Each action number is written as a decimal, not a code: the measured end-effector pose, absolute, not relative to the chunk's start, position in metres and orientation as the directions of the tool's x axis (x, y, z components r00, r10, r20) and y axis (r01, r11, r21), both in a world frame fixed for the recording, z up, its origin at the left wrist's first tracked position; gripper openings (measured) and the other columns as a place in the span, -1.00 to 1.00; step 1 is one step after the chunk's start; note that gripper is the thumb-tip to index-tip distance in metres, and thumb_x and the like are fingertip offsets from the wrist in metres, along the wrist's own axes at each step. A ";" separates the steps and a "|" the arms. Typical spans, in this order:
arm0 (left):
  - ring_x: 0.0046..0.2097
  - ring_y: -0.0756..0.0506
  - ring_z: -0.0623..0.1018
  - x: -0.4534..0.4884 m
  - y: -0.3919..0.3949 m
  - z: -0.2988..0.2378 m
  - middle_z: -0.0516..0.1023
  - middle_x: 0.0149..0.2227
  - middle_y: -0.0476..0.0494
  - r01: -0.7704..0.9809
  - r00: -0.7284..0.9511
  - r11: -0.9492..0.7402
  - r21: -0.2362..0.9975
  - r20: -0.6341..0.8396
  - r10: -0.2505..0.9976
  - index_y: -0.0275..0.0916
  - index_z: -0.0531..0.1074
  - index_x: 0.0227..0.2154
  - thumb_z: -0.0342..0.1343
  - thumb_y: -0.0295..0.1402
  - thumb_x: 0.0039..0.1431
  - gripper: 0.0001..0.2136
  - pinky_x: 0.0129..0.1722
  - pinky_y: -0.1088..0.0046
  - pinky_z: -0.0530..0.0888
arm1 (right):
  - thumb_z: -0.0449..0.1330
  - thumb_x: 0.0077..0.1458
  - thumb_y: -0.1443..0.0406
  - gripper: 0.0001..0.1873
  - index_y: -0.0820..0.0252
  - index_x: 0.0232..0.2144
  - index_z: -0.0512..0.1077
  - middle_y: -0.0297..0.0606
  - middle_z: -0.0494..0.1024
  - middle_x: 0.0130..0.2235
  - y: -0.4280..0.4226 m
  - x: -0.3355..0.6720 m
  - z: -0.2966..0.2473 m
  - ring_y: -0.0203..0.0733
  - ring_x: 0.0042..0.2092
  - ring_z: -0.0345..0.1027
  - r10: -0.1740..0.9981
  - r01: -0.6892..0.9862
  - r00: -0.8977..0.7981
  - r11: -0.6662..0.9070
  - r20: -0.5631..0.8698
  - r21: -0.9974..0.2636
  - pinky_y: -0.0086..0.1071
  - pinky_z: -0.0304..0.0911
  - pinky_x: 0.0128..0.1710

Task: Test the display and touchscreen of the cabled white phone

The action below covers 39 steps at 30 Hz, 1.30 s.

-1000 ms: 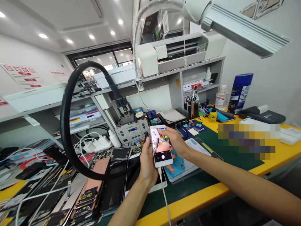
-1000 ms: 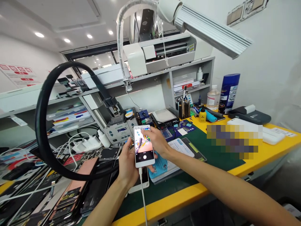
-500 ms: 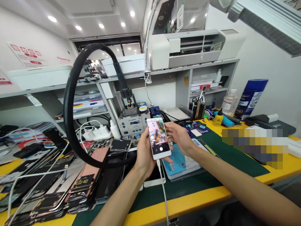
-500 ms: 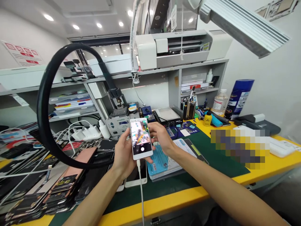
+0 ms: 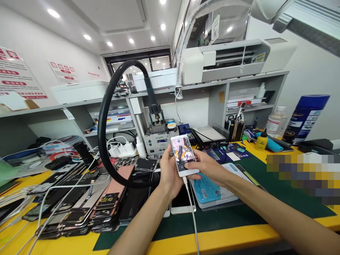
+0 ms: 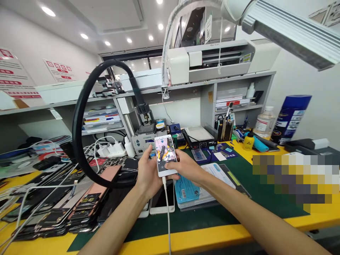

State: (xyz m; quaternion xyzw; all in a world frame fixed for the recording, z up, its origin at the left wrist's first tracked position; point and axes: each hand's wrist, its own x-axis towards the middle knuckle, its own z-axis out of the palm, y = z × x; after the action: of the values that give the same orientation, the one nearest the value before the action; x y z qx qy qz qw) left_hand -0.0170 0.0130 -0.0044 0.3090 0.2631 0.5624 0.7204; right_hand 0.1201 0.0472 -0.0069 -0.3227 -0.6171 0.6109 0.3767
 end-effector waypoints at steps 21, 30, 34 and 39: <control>-0.34 -0.18 0.59 -0.014 0.006 0.001 0.57 -0.29 -0.28 -0.683 0.221 0.167 0.711 -0.018 0.975 -0.37 0.37 0.06 -0.08 0.07 0.20 -0.40 -0.46 0.30 0.58 | 0.22 -0.07 0.37 -0.65 0.21 -0.15 0.41 -0.34 0.45 -0.38 0.041 0.121 -0.003 -0.36 -0.48 0.18 0.831 -0.151 -0.547 0.021 0.101 -0.988 -0.49 0.02 -0.58; -0.36 -0.17 0.58 -0.014 0.005 -0.002 0.57 -0.29 -0.27 -0.690 0.249 0.153 0.708 0.033 0.968 -0.38 0.34 0.09 -0.09 0.04 0.23 -0.41 -0.46 0.30 0.58 | 0.18 -0.09 0.40 -0.54 0.20 -0.06 0.33 -0.35 0.43 -0.40 0.036 0.119 -0.002 -0.40 -0.57 0.12 0.829 -0.208 -0.546 0.010 0.124 -0.978 -0.51 -0.01 -0.68; -0.35 -0.18 0.58 -0.014 0.005 -0.003 0.57 -0.29 -0.28 -0.688 0.256 0.142 0.712 0.055 0.965 -0.38 0.35 0.08 -0.09 0.05 0.22 -0.40 -0.45 0.30 0.58 | 0.15 -0.04 0.43 -0.55 0.17 -0.04 0.29 -0.36 0.44 -0.37 0.036 0.120 -0.004 -0.44 -0.59 0.10 0.808 -0.215 -0.568 0.038 0.157 -0.976 -0.53 -0.01 -0.70; -0.34 -0.18 0.59 -0.013 0.005 -0.004 0.57 -0.28 -0.28 -0.684 0.257 0.141 0.716 0.055 0.965 -0.38 0.36 0.07 -0.08 0.05 0.22 -0.40 -0.43 0.31 0.57 | 0.13 -0.01 0.44 -0.57 0.16 -0.05 0.28 -0.38 0.43 -0.38 0.035 0.121 -0.005 -0.44 -0.60 0.11 0.801 -0.212 -0.573 0.058 0.172 -0.975 -0.53 -0.02 -0.70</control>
State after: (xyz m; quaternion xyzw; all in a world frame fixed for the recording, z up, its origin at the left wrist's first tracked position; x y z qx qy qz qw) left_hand -0.0134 0.0048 -0.0036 0.3240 0.2170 0.5696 0.7236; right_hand 0.1208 0.0352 -0.0052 -0.2410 -0.6112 0.6426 0.3943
